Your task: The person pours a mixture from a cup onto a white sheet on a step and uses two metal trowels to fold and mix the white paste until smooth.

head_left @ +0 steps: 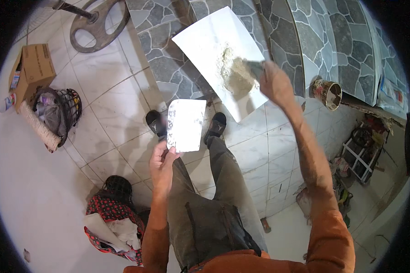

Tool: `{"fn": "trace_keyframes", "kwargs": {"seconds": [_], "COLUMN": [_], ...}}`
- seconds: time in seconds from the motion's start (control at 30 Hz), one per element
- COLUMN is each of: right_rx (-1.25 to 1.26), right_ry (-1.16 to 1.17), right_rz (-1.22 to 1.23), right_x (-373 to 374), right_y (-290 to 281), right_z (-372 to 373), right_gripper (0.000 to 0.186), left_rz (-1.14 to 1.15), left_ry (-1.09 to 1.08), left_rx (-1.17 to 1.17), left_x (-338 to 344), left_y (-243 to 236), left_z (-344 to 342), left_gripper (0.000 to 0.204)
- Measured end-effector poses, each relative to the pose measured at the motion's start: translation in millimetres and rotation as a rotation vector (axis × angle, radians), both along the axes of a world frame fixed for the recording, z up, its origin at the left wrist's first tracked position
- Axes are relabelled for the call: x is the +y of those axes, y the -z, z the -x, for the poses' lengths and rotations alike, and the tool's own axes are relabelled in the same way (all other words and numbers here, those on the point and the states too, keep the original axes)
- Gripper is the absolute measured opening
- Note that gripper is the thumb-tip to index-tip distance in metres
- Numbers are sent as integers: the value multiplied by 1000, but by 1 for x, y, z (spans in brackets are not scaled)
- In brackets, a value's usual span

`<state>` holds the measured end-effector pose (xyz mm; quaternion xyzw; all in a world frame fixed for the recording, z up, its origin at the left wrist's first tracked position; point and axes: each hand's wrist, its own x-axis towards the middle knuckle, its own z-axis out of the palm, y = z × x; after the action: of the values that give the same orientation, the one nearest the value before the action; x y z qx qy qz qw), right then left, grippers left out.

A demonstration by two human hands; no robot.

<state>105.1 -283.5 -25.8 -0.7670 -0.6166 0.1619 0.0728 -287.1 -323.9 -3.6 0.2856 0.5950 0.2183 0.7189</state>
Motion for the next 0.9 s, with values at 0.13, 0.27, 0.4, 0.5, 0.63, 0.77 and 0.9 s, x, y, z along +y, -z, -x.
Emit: {"fn": "trace_keyframes", "kwargs": {"seconds": [0.13, 0.27, 0.4, 0.5, 0.63, 0.77, 0.9], "right_rx": [84, 16, 35, 55, -12, 51, -47], "right_ry": [-133, -236, -344, -392, -359, -397, -394], "right_rz": [50, 286, 262, 366, 372, 412, 37], "right_x": [81, 151, 176, 181, 161, 140, 77], "right_y": [0, 34, 64, 63, 59, 21, 26], "right_z": [-39, -65, -75, -61, -48, -37, -26], "right_gripper": [27, 31, 30, 33, 36, 34, 24], "left_rz": [1, -3, -9, -18, 2, -35, -35], "left_ry": [-6, -16, -43, -81, -64, -31, -112], "left_rx": [12, 5, -12, -23, -8, -7, -29], "left_x": [-3, -7, -16, -20, -26, -24, -16], "left_y": [3, 5, 8, 8, 5, 6, 3], "left_z": [0, 1, 2, 3, 2, 4, 1], "left_gripper": [25, 25, 24, 24, 25, 25, 22]}}
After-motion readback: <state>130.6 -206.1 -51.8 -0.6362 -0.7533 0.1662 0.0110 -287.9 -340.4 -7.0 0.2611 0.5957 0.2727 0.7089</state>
